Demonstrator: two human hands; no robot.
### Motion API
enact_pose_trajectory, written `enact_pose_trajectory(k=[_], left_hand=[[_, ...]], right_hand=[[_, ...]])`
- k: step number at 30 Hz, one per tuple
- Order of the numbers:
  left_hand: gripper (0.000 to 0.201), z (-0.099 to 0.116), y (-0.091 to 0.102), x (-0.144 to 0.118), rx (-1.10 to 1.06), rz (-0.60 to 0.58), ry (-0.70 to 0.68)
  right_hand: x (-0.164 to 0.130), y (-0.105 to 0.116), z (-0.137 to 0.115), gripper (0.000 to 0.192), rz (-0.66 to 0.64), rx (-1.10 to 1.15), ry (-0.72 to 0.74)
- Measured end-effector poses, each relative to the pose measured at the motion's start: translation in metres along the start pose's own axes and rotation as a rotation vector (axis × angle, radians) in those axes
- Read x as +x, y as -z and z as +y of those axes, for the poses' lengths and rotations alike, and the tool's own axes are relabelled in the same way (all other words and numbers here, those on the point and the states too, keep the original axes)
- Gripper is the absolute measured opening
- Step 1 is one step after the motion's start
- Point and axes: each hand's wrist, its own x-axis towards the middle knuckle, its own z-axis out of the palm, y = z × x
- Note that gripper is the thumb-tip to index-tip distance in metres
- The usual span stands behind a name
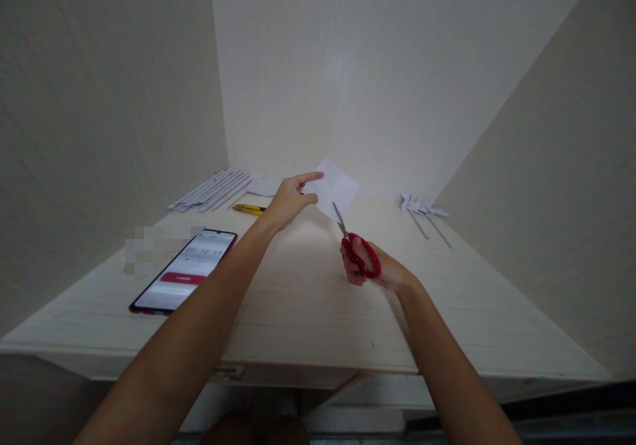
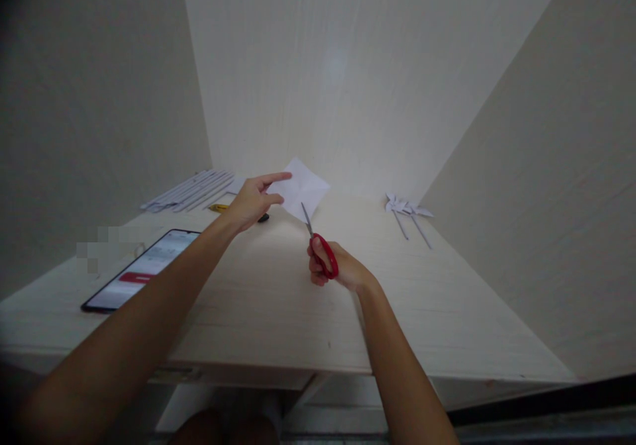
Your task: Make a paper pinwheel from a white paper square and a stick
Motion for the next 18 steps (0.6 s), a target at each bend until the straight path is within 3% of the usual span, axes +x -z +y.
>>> enact_pose_trajectory(k=[18], left_hand=[[0.058,-0.0004,-0.0021,-0.0008,-0.025,0.007,0.012]], right_hand=[[0.0015,-0.0013,0.0000,0.039,0.058,-0.016,-0.011]])
